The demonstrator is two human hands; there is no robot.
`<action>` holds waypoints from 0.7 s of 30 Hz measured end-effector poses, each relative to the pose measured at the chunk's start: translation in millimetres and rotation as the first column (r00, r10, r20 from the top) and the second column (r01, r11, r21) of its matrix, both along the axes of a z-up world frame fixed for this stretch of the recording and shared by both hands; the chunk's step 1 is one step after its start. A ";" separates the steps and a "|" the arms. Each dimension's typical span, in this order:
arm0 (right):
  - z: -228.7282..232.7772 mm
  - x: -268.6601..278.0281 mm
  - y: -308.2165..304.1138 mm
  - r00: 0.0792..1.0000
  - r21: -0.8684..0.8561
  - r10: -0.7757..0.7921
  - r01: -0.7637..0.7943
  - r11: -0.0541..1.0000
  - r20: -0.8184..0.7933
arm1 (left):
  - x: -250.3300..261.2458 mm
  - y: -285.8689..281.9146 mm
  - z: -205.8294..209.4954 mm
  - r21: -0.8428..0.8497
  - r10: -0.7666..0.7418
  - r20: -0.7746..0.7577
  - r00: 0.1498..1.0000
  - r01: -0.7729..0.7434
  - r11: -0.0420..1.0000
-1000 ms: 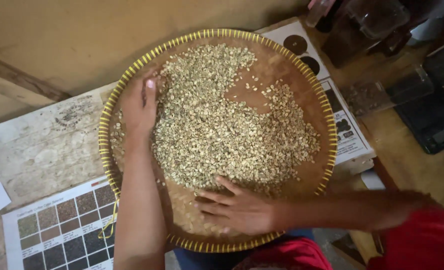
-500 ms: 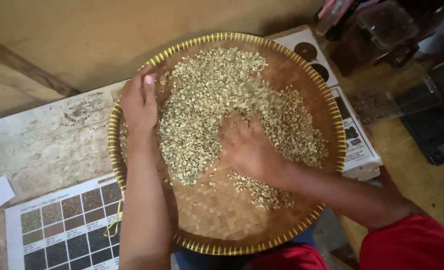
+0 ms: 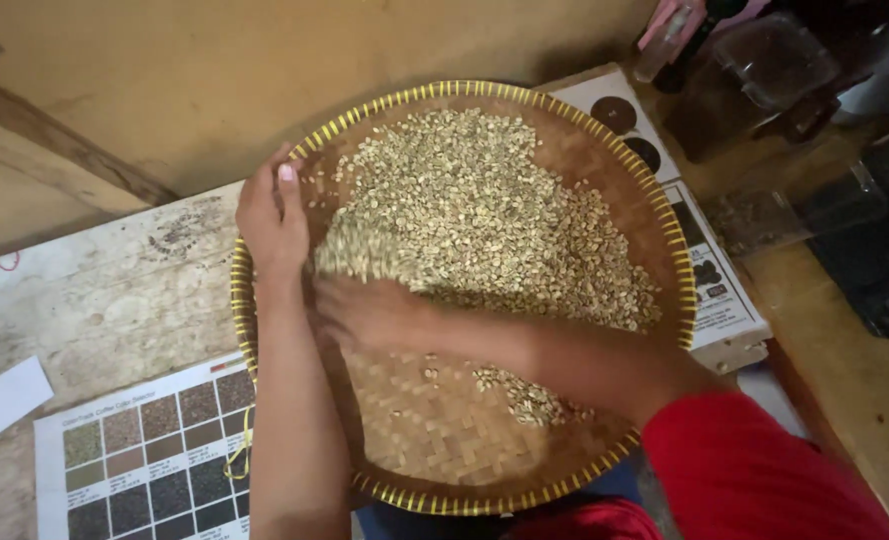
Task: Manually sorting green coffee beans on a woven tray to remove defects
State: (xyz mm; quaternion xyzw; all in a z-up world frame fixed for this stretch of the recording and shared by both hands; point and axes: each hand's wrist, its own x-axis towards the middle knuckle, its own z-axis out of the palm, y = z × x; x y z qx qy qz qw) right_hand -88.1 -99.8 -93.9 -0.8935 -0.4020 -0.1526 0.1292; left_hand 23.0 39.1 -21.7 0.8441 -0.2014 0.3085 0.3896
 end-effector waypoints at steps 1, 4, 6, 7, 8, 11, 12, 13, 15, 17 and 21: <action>6.2 15.6 -2.1 1.000 0.002 0.001 -0.001 1.000 0.002 | 0.5 1.2 -1.0 0.002 0.001 0.002 1.000 -0.001 1.000; 26.2 51.6 -16.8 0.978 -0.017 -0.049 0.047 0.999 -0.204 | 0.8 1.2 -3.8 0.060 0.025 -0.024 0.999 -0.024 0.998; 42.1 63.9 -35.7 0.933 -0.101 -0.239 0.220 0.970 -0.268 | 0.2 -0.6 -4.2 0.062 -0.010 -0.019 1.000 0.011 0.998; 59.2 58.3 -43.7 0.934 -0.102 -0.238 0.218 0.971 -0.265 | 0.4 -2.4 -2.1 0.060 -0.008 -0.016 1.000 0.009 0.998; 75.9 51.9 -51.8 0.920 -0.172 -0.313 0.277 0.945 -0.235 | -0.4 -4.1 -0.6 0.062 -0.038 0.001 0.999 0.038 0.997; 91.0 35.5 -77.7 0.898 -0.252 -0.402 0.353 0.901 -0.177 | 2.6 -5.7 -7.0 0.062 -0.074 0.014 0.997 0.073 0.995; 90.4 30.3 -87.5 0.894 -0.264 -0.420 0.373 0.890 -0.154 | 4.5 -6.5 -11.1 0.059 -0.083 0.009 0.997 0.082 0.995; 93.8 21.2 -95.3 0.894 -0.267 -0.421 0.373 0.889 -0.153 | 5.9 -7.6 -13.2 0.056 -0.083 0.009 0.997 0.082 0.995; 100.8 2.7 -109.9 0.910 -0.336 -0.410 0.369 0.867 -0.061 | 7.8 -8.8 -17.3 0.062 -0.112 -0.026 0.993 0.113 0.992; 109.1 -18.1 -123.2 0.931 -0.327 -0.353 0.308 0.894 -0.089 | 3.0 -13.0 -15.8 0.072 -0.123 -0.064 0.990 0.127 0.989; 133.0 -29.2 -155.5 0.834 0.139 0.033 0.053 0.989 -0.550 | -17.5 -33.8 14.7 0.227 -0.117 -0.286 0.951 0.185 0.956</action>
